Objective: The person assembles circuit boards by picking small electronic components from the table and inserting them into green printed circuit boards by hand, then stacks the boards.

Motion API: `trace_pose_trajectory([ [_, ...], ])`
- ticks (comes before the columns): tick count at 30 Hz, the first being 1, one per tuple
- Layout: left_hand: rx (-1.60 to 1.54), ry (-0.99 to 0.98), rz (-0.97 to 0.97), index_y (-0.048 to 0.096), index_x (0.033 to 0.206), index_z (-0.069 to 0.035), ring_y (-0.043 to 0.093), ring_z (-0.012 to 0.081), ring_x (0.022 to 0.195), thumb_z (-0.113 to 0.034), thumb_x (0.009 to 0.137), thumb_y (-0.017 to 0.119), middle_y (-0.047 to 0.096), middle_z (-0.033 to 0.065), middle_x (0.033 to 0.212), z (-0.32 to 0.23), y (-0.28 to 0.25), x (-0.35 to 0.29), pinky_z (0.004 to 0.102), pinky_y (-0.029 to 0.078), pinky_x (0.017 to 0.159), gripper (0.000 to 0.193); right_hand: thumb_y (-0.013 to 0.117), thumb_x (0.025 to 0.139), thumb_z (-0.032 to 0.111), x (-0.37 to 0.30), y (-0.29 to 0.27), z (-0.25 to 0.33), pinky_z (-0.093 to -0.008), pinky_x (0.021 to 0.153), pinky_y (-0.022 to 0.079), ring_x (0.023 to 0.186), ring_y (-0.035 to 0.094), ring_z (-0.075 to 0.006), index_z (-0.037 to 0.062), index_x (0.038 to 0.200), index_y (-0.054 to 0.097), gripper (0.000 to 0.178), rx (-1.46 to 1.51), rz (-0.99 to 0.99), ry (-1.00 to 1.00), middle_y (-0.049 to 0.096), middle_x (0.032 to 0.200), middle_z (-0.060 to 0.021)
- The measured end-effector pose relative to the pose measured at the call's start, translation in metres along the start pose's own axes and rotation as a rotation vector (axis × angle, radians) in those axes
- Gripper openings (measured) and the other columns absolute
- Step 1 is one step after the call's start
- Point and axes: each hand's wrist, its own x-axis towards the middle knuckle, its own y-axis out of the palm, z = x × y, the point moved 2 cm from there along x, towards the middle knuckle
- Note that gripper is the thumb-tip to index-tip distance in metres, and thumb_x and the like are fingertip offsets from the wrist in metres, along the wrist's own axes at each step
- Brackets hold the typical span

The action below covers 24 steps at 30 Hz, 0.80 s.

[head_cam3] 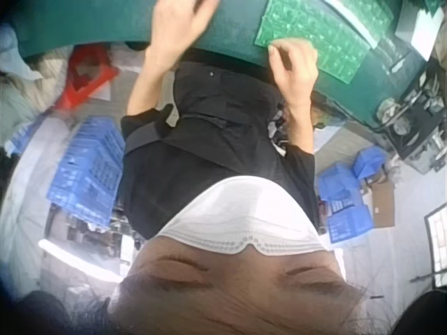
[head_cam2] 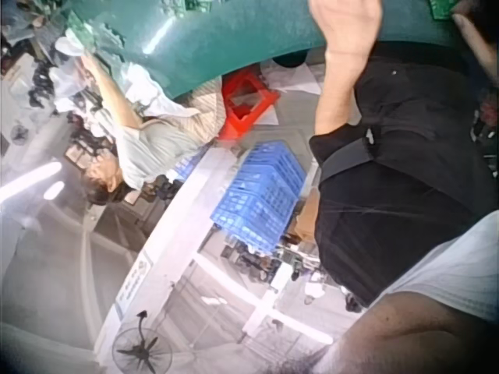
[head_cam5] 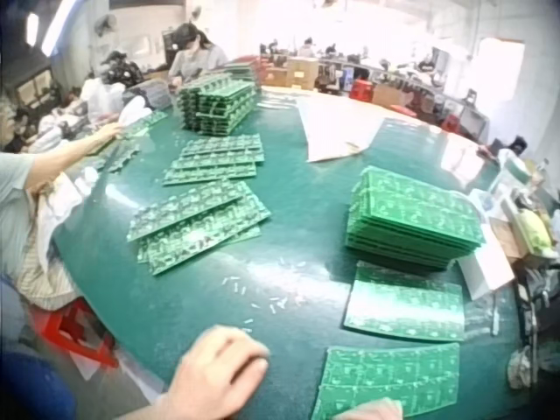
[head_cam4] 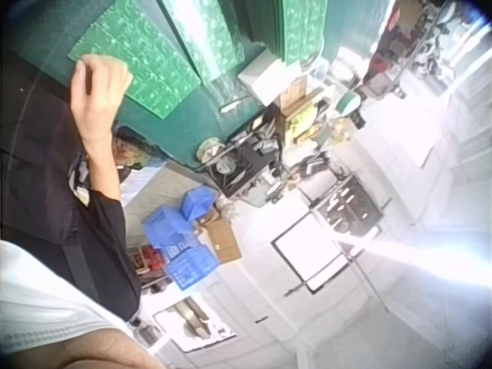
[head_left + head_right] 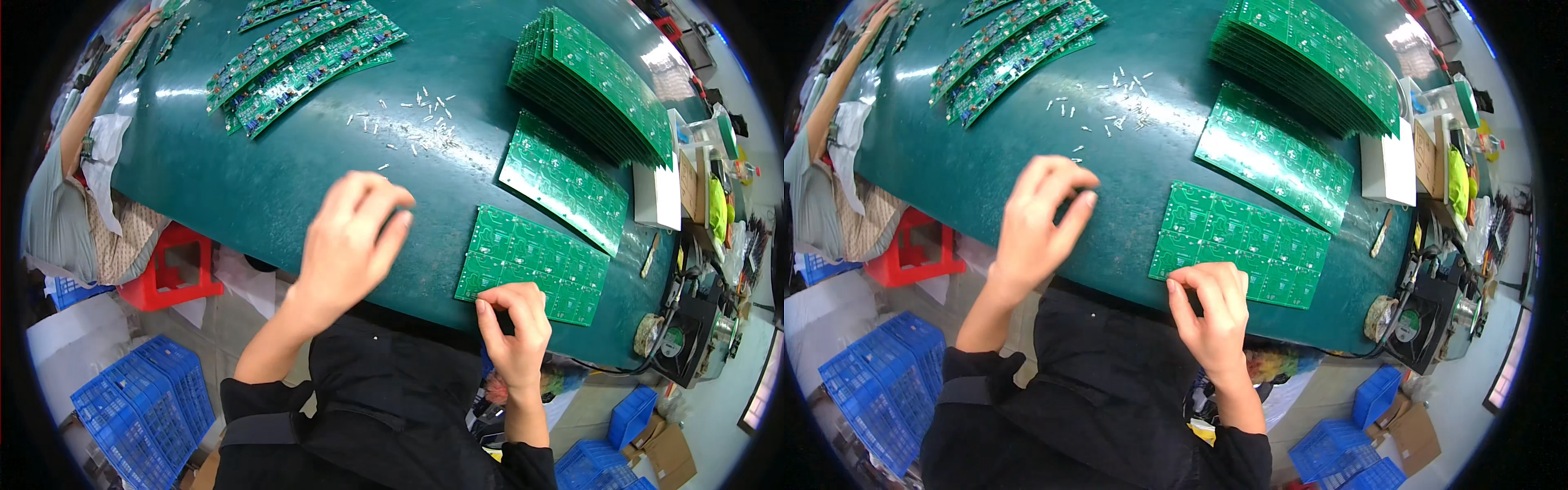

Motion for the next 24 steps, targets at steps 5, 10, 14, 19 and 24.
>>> trace_pose_trajectory([
  [5,0.177,-0.023,-0.033,0.069,0.106,-0.006,0.058,0.0282,0.098,-0.009,0.083,0.073,0.058,0.0103,0.102,0.022,-0.003,0.005,0.0388,0.048,0.085,0.023,0.077,0.074,-0.002,-0.001,0.005,-0.001,-0.0346,0.073,0.038,0.079,0.06,-0.0213,0.0077,0.089,0.066,0.021,-0.056,0.015,-0.018,0.065,0.083,-0.0031],
  [10,0.145,0.027,-0.036,0.066,0.097,-0.005,0.059,0.0292,0.093,-0.006,0.083,0.072,0.059,0.0094,0.098,0.028,0.002,0.007,0.0391,0.049,0.082,0.015,0.077,0.072,-0.002,0.0,0.006,0.0,-0.0348,0.073,0.038,0.079,0.06,-0.0214,0.0077,0.089,0.067,0.022,-0.079,0.023,-0.03,0.064,0.082,-0.0029],
  [14,0.146,0.024,-0.068,0.062,0.091,-0.003,0.06,0.029,0.09,-0.003,0.083,0.07,0.059,0.0094,0.095,0.026,0.003,0.009,0.0388,0.049,0.08,0.011,0.077,0.072,-0.001,0.0,0.006,0.0,-0.0351,0.072,0.038,0.078,0.06,-0.0216,0.0077,0.089,0.067,0.021,-0.084,0.03,-0.048,0.064,0.082,-0.0032],
  [19,0.106,0.003,-0.081,0.061,0.093,-0.003,0.06,0.0267,0.088,0.0,0.085,0.067,0.059,0.0096,0.094,0.028,0.003,0.008,0.0372,0.049,0.077,0.01,0.077,0.073,-0.001,-0.001,0.007,-0.001,-0.0357,0.072,0.039,0.078,0.059,-0.0221,0.0078,0.089,0.066,0.022,-0.112,0.016,-0.037,0.063,0.083,-0.0037],
  [24,-0.147,-0.083,-0.143,0.06,0.098,-0.002,0.059,0.0164,0.074,0.002,0.086,0.065,0.06,0.0068,0.088,0.025,0.002,0.004,0.0289,0.049,0.068,0.014,0.078,0.072,-0.001,-0.001,0.009,0.002,-0.0364,0.073,0.04,0.076,0.059,-0.0221,0.0078,0.089,0.065,0.023,-0.168,0.001,-0.096,0.062,0.082,-0.0034],
])
